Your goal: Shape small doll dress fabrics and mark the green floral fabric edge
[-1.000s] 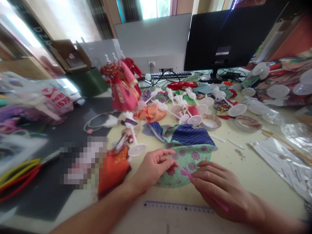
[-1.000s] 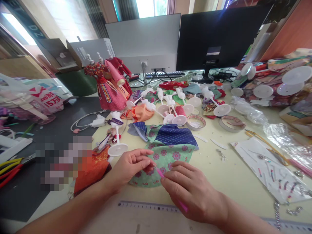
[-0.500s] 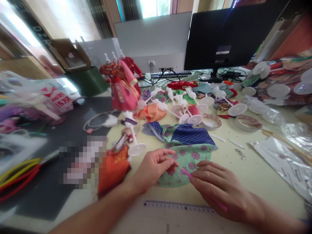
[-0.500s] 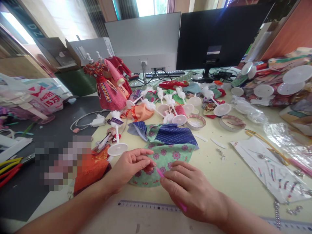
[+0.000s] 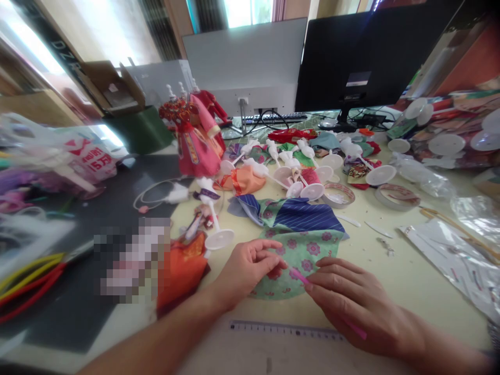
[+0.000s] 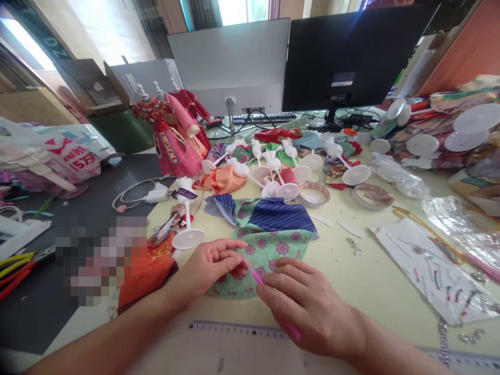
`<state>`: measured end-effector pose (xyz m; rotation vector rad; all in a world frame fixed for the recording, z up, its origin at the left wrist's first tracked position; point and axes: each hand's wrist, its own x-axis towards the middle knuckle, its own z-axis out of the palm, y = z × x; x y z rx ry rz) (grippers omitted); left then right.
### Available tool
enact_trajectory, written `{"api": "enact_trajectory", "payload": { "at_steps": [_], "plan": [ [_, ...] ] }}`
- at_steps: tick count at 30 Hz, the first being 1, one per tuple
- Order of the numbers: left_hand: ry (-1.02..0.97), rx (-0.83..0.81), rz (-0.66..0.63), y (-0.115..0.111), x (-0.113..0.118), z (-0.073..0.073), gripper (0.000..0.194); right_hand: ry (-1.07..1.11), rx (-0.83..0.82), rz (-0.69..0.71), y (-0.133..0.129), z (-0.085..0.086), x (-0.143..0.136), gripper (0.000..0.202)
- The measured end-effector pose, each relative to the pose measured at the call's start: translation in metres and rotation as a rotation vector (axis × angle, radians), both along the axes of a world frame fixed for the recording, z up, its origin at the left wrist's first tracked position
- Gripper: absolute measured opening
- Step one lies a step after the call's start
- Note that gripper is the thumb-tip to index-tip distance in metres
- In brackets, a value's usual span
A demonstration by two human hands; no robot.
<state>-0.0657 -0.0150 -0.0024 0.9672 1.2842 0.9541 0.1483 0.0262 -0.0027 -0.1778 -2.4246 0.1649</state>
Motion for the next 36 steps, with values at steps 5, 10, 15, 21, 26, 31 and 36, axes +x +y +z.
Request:
{"api": "enact_trajectory", "payload": {
  "at_steps": [5, 10, 15, 21, 26, 31, 36],
  "plan": [
    [0.097, 0.047, -0.002, 0.002, -0.006, 0.003, 0.034, -0.015, -0.040, 0.036, 0.000, -0.004, 0.003, 0.029],
    [0.576, 0.235, -0.197, 0.000, -0.025, 0.019, 0.021, -0.022, -0.059, 0.062, -0.002, -0.003, 0.001, 0.028],
    [1.018, 0.438, -0.484, -0.003, -0.045, 0.028, 0.015, 0.001, -0.105, 0.086, -0.007, 0.002, -0.001, 0.024],
    [1.103, 0.341, -0.663, -0.003, -0.053, 0.035, 0.017, -0.013, -0.053, 0.084, -0.017, 0.009, -0.007, 0.018],
    [1.142, 0.321, -0.681, -0.003, -0.053, 0.033, 0.013, -0.064, -0.004, 0.123, -0.022, 0.011, -0.011, 0.028],
    [1.144, 0.306, -0.683, -0.003, -0.051, 0.028, 0.011, -0.106, -0.023, 0.150, -0.025, 0.012, -0.016, 0.026],
    [1.202, 0.290, -0.685, -0.003, -0.050, 0.030, 0.007, -0.040, -0.106, 0.096, -0.025, 0.002, -0.021, 0.023]
  ]
}}
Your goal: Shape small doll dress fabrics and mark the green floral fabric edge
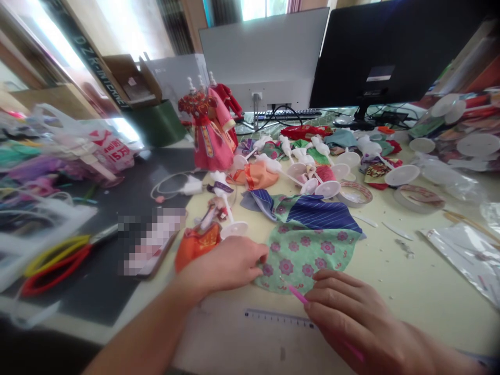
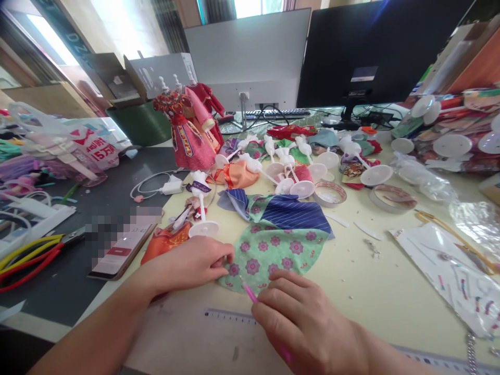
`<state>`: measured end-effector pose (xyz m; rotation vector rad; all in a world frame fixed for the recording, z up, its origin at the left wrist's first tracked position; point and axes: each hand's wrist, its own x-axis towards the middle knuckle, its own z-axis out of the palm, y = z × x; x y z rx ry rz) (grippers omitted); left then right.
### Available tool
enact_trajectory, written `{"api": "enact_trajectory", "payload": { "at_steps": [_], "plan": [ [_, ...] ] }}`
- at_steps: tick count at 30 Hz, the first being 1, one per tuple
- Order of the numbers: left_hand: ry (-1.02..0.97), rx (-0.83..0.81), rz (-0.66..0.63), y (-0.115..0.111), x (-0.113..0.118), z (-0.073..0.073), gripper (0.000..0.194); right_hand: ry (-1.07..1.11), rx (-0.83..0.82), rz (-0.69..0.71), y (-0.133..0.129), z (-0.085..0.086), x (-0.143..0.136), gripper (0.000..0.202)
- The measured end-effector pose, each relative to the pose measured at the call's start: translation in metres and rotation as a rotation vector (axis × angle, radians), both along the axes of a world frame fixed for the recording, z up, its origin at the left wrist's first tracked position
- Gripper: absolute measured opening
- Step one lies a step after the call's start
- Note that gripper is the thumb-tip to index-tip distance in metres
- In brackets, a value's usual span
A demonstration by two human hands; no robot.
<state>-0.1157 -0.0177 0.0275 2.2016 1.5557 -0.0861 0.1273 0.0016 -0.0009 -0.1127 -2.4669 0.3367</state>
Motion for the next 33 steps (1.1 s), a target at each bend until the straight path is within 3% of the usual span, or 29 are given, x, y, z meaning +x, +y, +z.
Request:
{"api": "enact_trajectory", "payload": {
  "at_steps": [8, 22, 33],
  "plan": [
    [-0.044, 0.029, 0.016, -0.002, 0.001, 0.000, 0.009, -0.022, -0.119, 0.013, 0.005, -0.016, 0.008, 0.031],
    [0.015, -0.087, 0.004, -0.003, 0.000, 0.005, 0.005, -0.049, -0.124, 0.031, 0.004, -0.014, 0.006, 0.031],
    [-0.024, -0.026, -0.032, -0.003, 0.001, -0.001, 0.011, -0.047, -0.148, 0.030, 0.003, -0.015, 0.005, 0.027]
  ]
}}
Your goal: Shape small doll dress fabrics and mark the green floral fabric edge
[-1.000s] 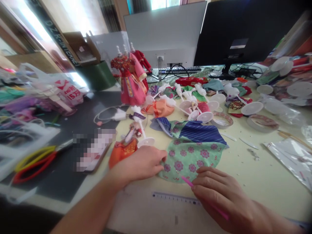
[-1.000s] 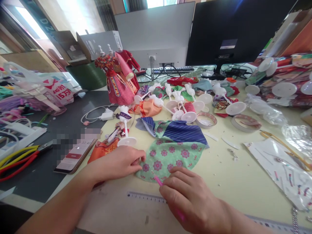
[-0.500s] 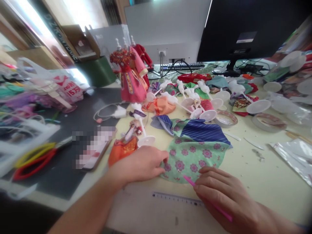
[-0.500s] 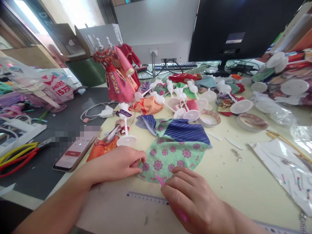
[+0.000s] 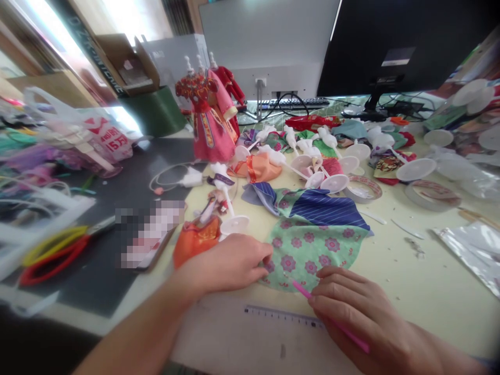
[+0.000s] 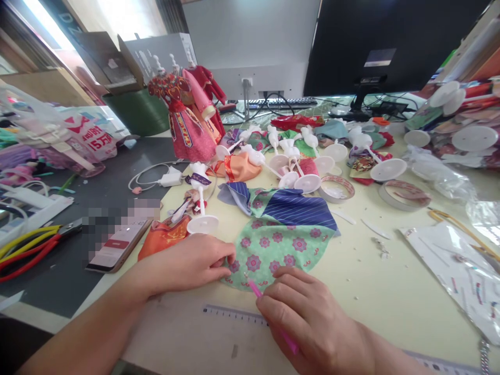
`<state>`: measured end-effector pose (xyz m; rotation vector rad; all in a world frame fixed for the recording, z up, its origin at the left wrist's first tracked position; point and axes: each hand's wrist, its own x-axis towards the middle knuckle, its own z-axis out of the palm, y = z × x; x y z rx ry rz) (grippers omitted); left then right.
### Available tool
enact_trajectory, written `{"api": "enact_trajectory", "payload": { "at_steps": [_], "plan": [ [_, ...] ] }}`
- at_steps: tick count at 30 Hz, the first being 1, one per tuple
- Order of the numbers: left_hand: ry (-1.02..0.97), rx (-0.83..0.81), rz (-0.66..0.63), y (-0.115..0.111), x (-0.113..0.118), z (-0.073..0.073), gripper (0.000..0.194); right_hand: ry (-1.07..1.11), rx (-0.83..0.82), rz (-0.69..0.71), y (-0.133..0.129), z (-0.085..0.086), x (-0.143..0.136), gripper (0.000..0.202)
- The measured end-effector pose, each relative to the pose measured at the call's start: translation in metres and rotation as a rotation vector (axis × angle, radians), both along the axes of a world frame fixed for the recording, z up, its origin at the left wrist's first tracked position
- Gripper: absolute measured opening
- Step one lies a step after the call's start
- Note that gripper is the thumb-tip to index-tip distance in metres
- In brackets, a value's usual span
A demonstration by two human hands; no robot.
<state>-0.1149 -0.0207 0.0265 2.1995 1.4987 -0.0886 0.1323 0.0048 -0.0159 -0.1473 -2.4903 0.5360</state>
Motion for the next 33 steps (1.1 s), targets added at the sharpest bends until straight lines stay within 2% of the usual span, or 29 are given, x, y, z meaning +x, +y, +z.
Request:
{"api": "enact_trajectory", "payload": {
  "at_steps": [7, 15, 33],
  "plan": [
    [-0.087, 0.070, 0.000, -0.001, 0.005, -0.005, 0.010, -0.041, 0.001, 0.023, -0.003, 0.004, -0.004, 0.026],
    [-0.121, 0.160, -0.138, 0.000, 0.017, -0.010, 0.015, -0.064, -0.013, 0.034, -0.002, 0.002, -0.004, 0.024],
    [-0.136, 0.156, -0.136, 0.002, 0.021, -0.012, 0.017, -0.063, 0.013, -0.012, -0.003, 0.007, -0.006, 0.015]
  ]
}}
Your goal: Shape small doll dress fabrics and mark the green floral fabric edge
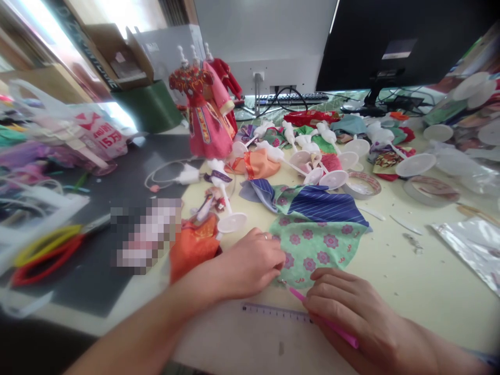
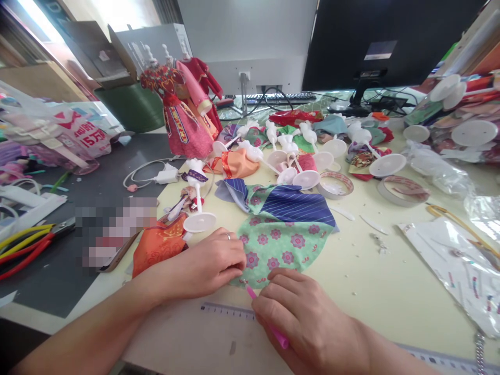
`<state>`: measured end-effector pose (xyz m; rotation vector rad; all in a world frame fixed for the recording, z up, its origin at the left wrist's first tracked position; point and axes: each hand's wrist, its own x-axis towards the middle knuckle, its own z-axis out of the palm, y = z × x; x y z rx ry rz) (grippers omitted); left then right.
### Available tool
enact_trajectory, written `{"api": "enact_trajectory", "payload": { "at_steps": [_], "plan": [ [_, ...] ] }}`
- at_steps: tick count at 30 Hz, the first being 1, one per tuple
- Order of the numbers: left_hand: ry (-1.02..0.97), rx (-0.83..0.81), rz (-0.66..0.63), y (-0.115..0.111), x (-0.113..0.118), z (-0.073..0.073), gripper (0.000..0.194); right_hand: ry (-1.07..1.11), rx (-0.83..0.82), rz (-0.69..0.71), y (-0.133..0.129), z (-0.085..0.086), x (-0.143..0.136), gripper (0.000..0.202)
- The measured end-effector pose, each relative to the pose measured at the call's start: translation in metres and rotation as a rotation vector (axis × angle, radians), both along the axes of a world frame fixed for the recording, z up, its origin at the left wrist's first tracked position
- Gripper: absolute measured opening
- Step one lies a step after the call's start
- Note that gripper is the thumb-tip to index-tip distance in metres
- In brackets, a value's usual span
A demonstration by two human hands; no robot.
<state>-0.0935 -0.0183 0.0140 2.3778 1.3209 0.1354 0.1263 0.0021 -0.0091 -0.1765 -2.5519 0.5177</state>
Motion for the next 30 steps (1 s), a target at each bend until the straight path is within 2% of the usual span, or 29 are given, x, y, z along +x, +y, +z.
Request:
{"api": "enact_trajectory", "payload": {
  "at_steps": [10, 30],
  "plan": [
    [-0.004, -0.005, 0.012, -0.0002, 0.0008, 0.0005, 0.015, -0.014, -0.026, 0.031, -0.0001, -0.0016, 0.0008, 0.023],
    [-0.019, -0.016, 0.051, 0.0012, 0.0048, -0.0027, 0.017, -0.012, -0.024, 0.031, -0.0003, -0.0029, 0.0014, 0.023]
  ]
}}
